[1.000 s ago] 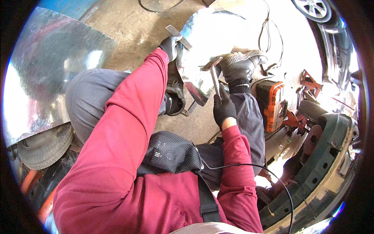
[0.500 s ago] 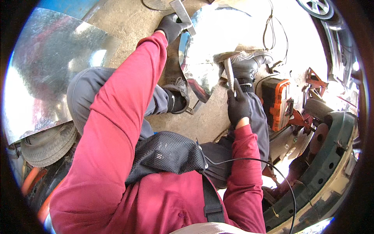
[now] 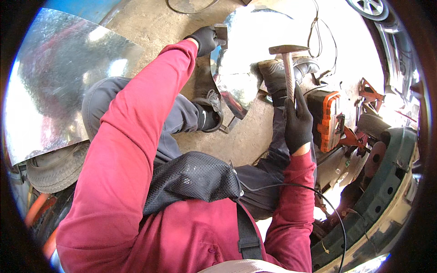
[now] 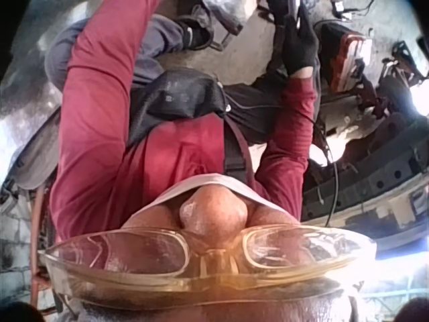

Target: The person sits on the floor and uses a hammer and a metal block to shape a curved metal sheet. They repeatedly strike the metal sheet, repositioning it to work on different areas.

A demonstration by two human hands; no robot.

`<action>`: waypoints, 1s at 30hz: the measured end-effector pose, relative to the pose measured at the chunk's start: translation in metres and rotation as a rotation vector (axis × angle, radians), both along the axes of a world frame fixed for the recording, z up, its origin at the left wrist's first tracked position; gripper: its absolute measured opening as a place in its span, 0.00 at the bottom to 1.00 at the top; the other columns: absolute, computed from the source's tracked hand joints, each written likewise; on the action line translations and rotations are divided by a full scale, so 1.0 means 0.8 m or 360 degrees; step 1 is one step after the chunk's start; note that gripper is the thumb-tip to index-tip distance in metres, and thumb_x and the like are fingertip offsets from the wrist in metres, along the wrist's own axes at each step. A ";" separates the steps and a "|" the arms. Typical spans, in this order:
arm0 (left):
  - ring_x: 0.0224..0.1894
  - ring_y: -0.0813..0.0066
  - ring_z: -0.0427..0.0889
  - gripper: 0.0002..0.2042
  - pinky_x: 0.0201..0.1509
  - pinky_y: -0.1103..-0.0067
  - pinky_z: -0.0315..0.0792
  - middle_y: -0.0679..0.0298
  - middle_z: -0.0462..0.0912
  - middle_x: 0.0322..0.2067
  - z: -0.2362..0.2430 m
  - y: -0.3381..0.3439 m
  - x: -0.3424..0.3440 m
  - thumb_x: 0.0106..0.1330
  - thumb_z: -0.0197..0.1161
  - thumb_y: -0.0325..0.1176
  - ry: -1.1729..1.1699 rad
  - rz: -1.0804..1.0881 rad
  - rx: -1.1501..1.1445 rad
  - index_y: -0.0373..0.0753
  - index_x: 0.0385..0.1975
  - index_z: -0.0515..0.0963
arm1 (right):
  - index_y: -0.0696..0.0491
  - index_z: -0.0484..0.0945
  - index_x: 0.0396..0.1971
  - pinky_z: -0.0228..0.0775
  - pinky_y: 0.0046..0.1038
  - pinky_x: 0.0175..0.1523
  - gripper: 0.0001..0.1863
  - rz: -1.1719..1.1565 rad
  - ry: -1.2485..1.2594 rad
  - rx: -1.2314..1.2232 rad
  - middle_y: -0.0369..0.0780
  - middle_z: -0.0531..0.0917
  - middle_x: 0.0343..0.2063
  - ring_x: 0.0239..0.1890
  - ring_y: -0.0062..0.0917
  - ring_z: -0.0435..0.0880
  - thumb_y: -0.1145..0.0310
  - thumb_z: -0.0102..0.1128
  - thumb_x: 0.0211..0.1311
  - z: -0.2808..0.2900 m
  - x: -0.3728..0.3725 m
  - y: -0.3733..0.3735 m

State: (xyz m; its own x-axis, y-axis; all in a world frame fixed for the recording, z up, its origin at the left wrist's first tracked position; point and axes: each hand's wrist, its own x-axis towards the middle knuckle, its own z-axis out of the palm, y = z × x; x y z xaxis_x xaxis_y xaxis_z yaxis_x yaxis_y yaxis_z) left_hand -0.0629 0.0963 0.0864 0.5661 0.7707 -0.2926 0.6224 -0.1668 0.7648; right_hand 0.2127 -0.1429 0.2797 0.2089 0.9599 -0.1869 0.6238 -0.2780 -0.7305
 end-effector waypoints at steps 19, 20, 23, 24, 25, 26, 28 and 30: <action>0.54 0.51 0.87 0.16 0.61 0.65 0.77 0.50 0.89 0.50 0.003 -0.017 0.013 0.73 0.65 0.42 0.0120 -0.0043 0.0141 0.40 0.54 0.86 | 0.60 0.67 0.75 0.76 0.29 0.64 0.28 0.0154 0.0047 0.0266 0.50 0.83 0.63 0.65 0.27 0.81 0.71 0.57 0.81 0.024 -0.061 0.042; 0.53 0.50 0.87 0.16 0.58 0.63 0.79 0.50 0.89 0.49 0.004 -0.023 0.015 0.72 0.65 0.42 0.0040 0.0049 0.0213 0.43 0.53 0.86 | 0.60 0.66 0.76 0.77 0.29 0.63 0.28 0.0142 0.0049 0.0253 0.50 0.84 0.63 0.64 0.26 0.82 0.72 0.56 0.81 0.032 -0.068 0.045; 0.53 0.50 0.87 0.14 0.57 0.63 0.80 0.53 0.89 0.49 0.012 -0.035 0.023 0.72 0.66 0.42 0.0066 0.0166 0.0195 0.47 0.53 0.86 | 0.60 0.66 0.76 0.78 0.29 0.61 0.27 0.0244 -0.0134 0.0438 0.51 0.83 0.63 0.62 0.26 0.84 0.73 0.54 0.81 0.013 -0.073 0.044; 0.53 0.49 0.87 0.15 0.57 0.63 0.80 0.53 0.89 0.50 0.014 -0.033 0.027 0.71 0.66 0.42 0.0090 0.0121 0.0182 0.49 0.54 0.86 | 0.60 0.65 0.76 0.79 0.29 0.60 0.27 0.0295 -0.0232 0.0533 0.52 0.82 0.64 0.61 0.26 0.84 0.73 0.54 0.81 -0.004 -0.070 0.039; 0.53 0.49 0.87 0.15 0.58 0.63 0.80 0.53 0.89 0.50 0.015 -0.032 0.029 0.71 0.66 0.42 0.0122 0.0108 0.0153 0.49 0.55 0.85 | 0.61 0.65 0.76 0.80 0.30 0.59 0.28 0.0448 -0.0270 0.0650 0.52 0.81 0.65 0.59 0.28 0.87 0.75 0.54 0.80 -0.021 -0.067 0.041; 0.53 0.49 0.87 0.16 0.58 0.63 0.80 0.53 0.89 0.50 0.030 -0.034 0.029 0.71 0.66 0.42 0.0155 0.0095 0.0123 0.49 0.55 0.85 | 0.60 0.65 0.76 0.80 0.30 0.59 0.28 0.0617 -0.0544 0.0540 0.52 0.81 0.66 0.58 0.29 0.88 0.75 0.54 0.80 -0.027 -0.065 0.042; 0.53 0.49 0.87 0.16 0.58 0.63 0.80 0.52 0.89 0.50 0.034 -0.037 0.033 0.70 0.67 0.42 0.0128 0.0087 0.0101 0.49 0.56 0.85 | 0.59 0.65 0.76 0.80 0.30 0.57 0.28 0.0695 -0.0676 0.0371 0.50 0.82 0.65 0.57 0.30 0.89 0.75 0.54 0.80 -0.024 -0.059 0.042; 0.52 0.48 0.87 0.16 0.57 0.63 0.80 0.52 0.89 0.49 0.015 -0.037 0.020 0.70 0.67 0.43 0.0049 0.0141 0.0129 0.48 0.55 0.85 | 0.57 0.64 0.77 0.81 0.29 0.55 0.29 0.0559 -0.0355 0.0295 0.48 0.84 0.63 0.55 0.28 0.89 0.74 0.54 0.80 -0.011 -0.064 0.052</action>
State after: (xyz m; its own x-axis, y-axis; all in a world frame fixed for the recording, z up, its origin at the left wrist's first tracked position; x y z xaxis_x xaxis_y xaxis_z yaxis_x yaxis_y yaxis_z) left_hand -0.0465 0.0665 0.0984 0.4865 0.8390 -0.2436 0.6605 -0.1708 0.7311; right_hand 0.1614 -0.1011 0.2708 -0.1196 0.9928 0.0077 0.8046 0.1015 -0.5851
